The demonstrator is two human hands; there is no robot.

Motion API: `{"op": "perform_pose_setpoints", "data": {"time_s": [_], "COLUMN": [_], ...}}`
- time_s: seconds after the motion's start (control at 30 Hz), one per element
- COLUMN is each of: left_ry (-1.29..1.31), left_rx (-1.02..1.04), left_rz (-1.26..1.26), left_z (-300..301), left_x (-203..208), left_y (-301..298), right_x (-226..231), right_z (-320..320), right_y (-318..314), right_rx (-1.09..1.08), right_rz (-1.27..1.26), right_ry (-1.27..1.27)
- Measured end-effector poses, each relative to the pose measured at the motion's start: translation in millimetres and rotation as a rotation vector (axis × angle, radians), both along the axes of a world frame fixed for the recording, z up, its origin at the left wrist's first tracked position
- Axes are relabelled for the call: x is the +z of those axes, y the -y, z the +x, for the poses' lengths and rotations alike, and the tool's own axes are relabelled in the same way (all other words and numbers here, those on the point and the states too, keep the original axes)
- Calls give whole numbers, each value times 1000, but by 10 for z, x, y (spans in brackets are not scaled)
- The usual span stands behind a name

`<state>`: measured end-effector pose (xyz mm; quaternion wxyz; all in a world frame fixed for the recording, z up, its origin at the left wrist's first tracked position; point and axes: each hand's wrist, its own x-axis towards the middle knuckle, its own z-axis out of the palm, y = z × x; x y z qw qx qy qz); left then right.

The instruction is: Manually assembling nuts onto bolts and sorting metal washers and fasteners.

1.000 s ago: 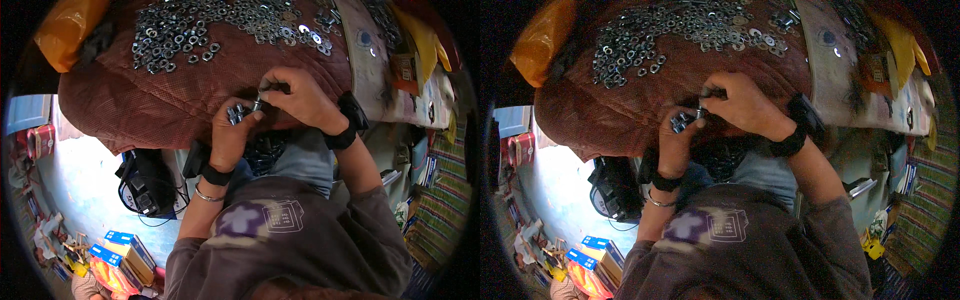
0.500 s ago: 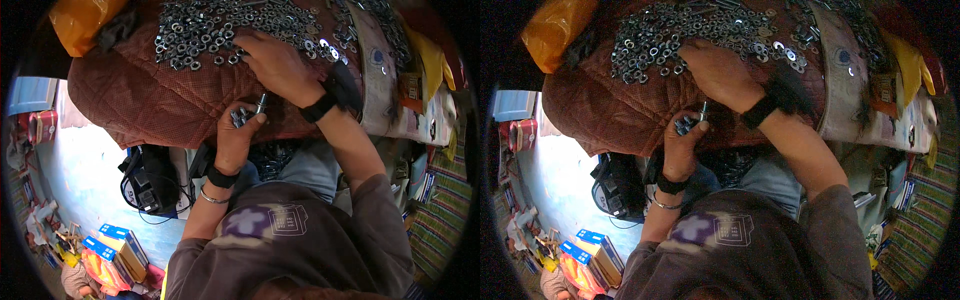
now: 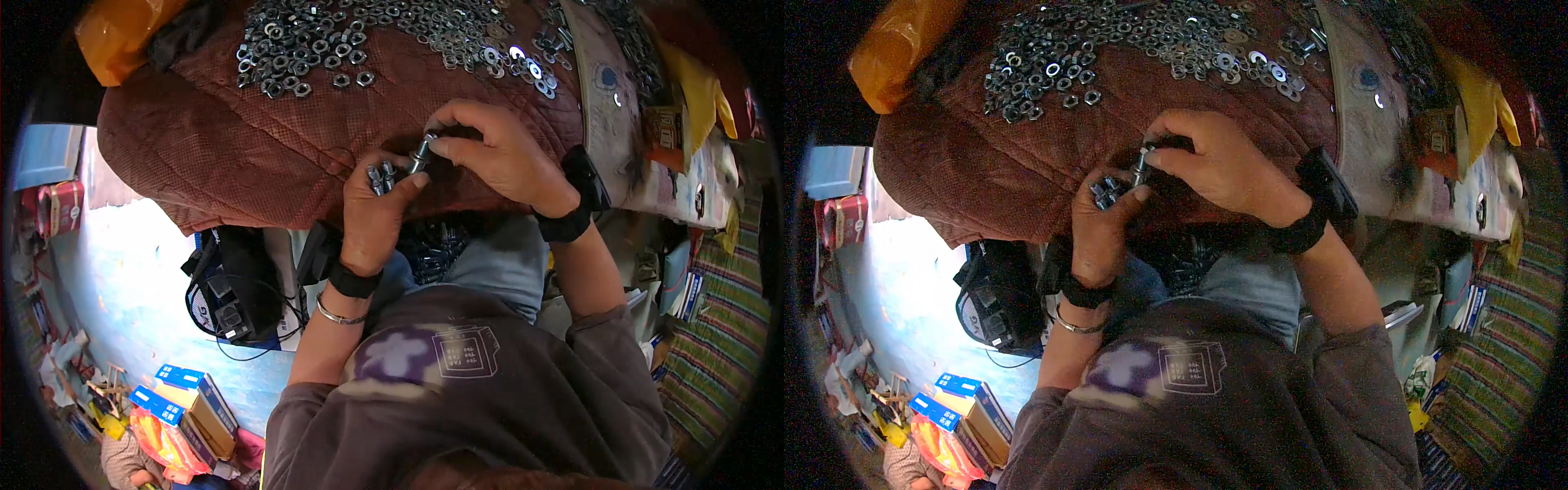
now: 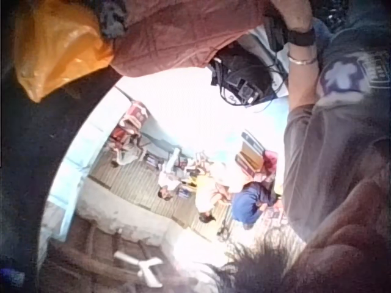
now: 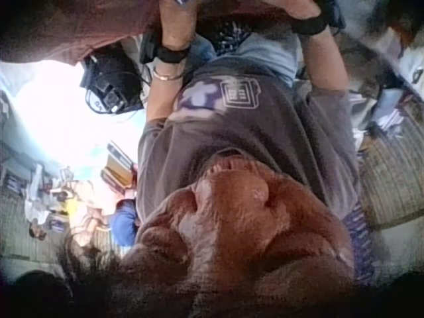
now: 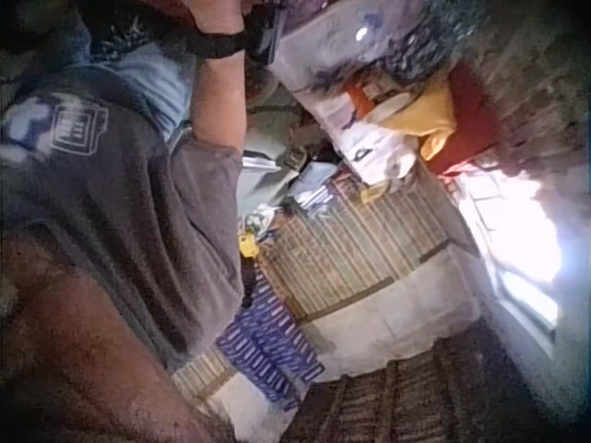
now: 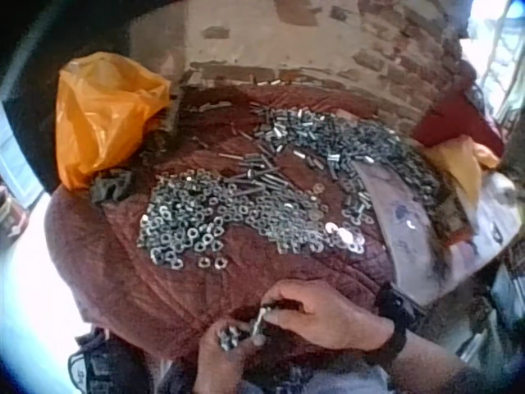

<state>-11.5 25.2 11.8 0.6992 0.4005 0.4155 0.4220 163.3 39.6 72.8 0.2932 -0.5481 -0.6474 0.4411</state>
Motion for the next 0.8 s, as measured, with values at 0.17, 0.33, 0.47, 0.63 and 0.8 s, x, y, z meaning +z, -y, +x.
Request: {"op": "perform_pose_setpoints", "data": {"time_s": [0.17, 0.33, 0.47, 0.63, 0.8], "left_ry": [-163, -285, -261, -219, -218], "left_rx": [-16, -11, -23, -33, -31], "left_rz": [150, 205, 232, 174, 174], "left_z": [30, 54, 56, 76, 95], "left_x": [85, 135, 150, 154, 128], "left_y": [40, 99, 115, 129, 161], "right_x": [-31, 66, 17, -2, -102], "right_z": [-1, -81, -49, -17, -104], "right_y": [77, 227, 243, 288, 360], "right_rx": [-26, -79, -130, -60, -338], "right_rz": [165, 146, 119, 98, 80], "right_ry": [41, 366, 379, 46, 56]}}
